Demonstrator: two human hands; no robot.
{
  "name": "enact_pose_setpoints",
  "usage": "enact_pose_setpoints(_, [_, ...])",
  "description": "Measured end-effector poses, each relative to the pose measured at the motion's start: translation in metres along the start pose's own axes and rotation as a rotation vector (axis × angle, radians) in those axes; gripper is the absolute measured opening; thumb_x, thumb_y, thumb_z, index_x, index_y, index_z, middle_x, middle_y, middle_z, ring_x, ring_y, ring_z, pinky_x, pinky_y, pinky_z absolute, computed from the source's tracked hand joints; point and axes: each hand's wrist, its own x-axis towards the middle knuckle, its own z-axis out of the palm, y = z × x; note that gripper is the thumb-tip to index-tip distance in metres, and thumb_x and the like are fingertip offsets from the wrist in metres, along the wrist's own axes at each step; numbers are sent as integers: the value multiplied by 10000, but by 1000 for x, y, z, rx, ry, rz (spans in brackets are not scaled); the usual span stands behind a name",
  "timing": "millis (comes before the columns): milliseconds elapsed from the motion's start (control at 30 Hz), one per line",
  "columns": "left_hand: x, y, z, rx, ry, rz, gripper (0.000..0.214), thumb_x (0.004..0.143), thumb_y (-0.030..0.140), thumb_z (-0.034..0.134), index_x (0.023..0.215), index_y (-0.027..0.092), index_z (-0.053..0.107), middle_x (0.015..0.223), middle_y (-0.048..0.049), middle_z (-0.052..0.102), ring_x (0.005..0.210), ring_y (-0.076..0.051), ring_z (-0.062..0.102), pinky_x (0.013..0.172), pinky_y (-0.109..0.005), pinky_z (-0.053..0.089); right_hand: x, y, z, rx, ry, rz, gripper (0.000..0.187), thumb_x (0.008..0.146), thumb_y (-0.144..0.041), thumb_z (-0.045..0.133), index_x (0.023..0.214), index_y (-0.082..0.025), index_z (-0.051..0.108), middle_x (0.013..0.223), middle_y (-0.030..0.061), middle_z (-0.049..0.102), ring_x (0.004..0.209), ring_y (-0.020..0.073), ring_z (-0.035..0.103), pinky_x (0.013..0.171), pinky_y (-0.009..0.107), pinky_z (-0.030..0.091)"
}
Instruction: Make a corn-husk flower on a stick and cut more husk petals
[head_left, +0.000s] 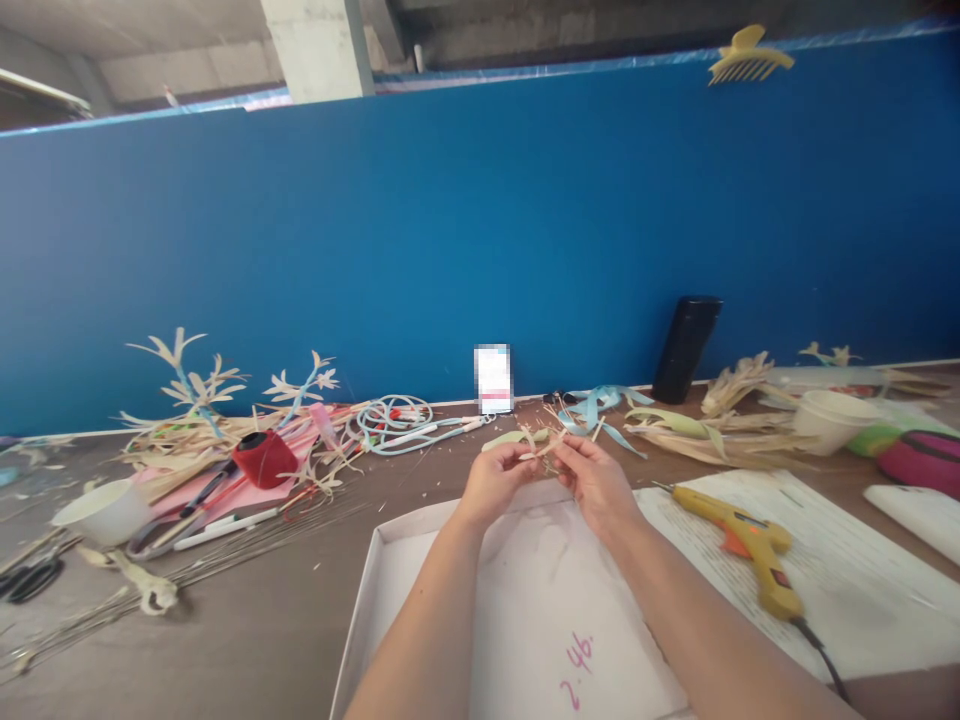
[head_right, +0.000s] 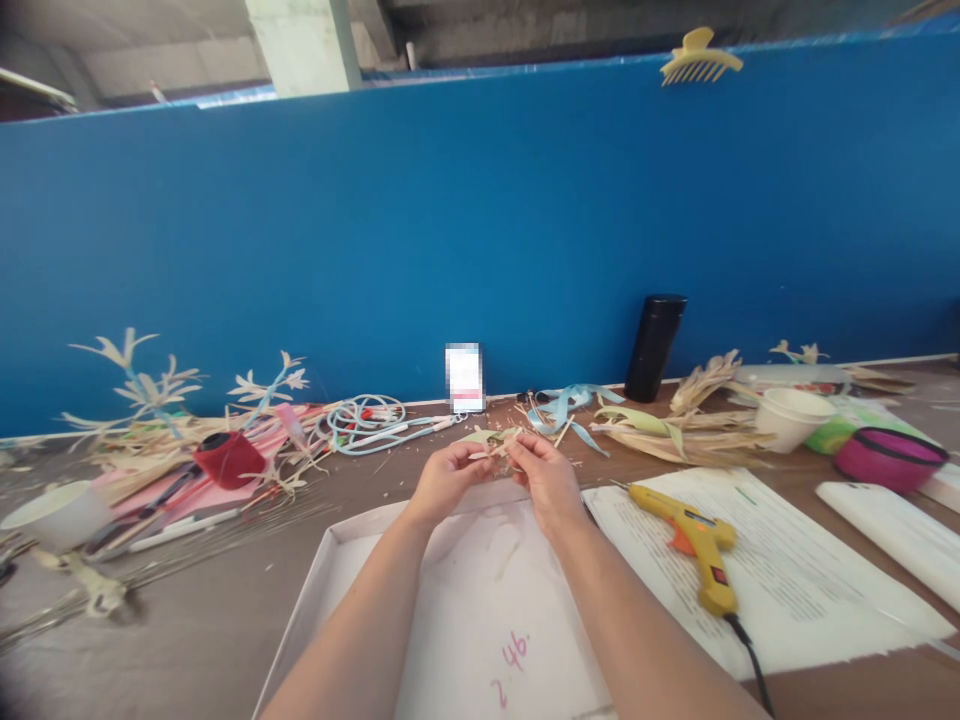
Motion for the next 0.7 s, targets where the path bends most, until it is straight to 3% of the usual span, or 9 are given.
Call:
enact_pose_setpoints(200, [0, 0, 0, 9, -11, -15, 257, 680, 306, 676, 866, 129, 666, 765, -63, 665, 701, -160, 616, 653, -283, 508, -1, -5, 2, 92, 29, 16, 267, 559, -284, 798, 792, -219, 684, 681, -22, 614, 565, 82, 513, 417, 163, 389])
enact_pose_setpoints(400, [-1, -2, 1, 141, 33, -10, 222, 689, 269, 659, 870, 142, 677, 765, -54, 671, 702, -148, 611, 698, -273, 492, -3, -11, 2, 147, 12, -83, 231, 587, -308, 772, 770, -198, 685, 791, 8, 644, 577, 77, 508, 432, 162, 391])
enact_pose_setpoints(700, [-1, 2, 2, 190, 60, -20, 207, 698, 264, 644, 869, 155, 686, 821, -65, 680, 758, -161, 617, 702, -256, 484, -8, -6, 5, -325, 85, -290, 290, 643, -420, 698, 819, -189, 711, 808, 21, 687, 776, 185, 591, 695, 286, 445])
